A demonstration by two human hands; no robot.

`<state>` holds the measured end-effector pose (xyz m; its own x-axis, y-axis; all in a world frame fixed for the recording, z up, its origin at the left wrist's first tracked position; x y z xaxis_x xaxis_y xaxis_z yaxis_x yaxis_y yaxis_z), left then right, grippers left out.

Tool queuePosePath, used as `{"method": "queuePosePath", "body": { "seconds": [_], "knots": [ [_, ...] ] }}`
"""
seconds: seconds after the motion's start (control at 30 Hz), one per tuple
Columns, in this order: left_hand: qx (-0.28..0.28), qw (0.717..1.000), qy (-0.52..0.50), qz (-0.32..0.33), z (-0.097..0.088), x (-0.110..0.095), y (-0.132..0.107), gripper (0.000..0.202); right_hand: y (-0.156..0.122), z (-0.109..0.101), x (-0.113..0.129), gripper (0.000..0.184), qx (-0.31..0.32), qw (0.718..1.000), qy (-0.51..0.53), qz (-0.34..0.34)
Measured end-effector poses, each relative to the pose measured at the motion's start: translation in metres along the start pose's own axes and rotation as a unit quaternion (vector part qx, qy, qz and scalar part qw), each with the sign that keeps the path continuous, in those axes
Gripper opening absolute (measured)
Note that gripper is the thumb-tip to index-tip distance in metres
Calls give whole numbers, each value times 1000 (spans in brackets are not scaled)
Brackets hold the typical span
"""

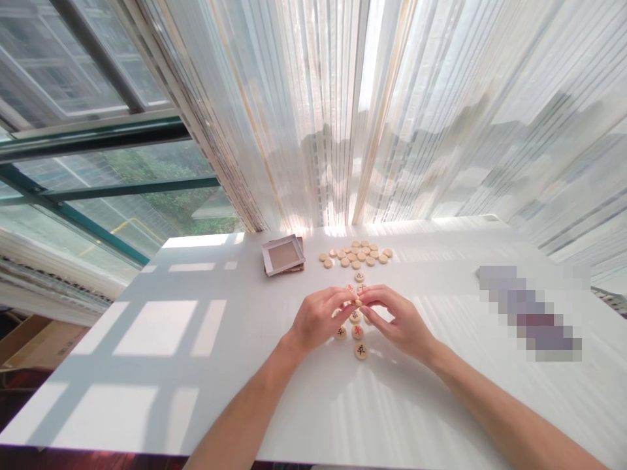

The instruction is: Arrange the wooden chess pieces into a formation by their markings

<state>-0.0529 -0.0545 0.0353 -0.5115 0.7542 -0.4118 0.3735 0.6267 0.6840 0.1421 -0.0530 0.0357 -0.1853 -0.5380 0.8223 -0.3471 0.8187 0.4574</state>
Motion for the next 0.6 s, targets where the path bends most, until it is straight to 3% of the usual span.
{"method": "queuePosePath", "body": {
  "seconds": [0.13,0.37,0.6],
  "knots": [
    [7,999,-36,-41,4,-3,-2,20,-2,-2,-2,19,-7,996,-74,-45],
    [14,997,-47,-53,5,-10,-1,20,-3,-3,-1,8,-27,997,-64,33],
    [20,997,-48,-63,7,-8,-2,23,-2,-1,-4,11,-33,997,-6,69]
  ]
}}
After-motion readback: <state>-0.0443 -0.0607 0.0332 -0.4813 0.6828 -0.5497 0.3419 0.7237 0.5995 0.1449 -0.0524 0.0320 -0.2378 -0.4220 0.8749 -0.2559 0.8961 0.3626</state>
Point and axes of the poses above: each hand's wrist, its own y-axis towards the middle knuckle, its own z-axis out of the palm, x = y × z, the point moved 2 cm from there along y, towards the middle knuckle, and after that the axes turned 1 degree about -x, right-handed, at the moved point
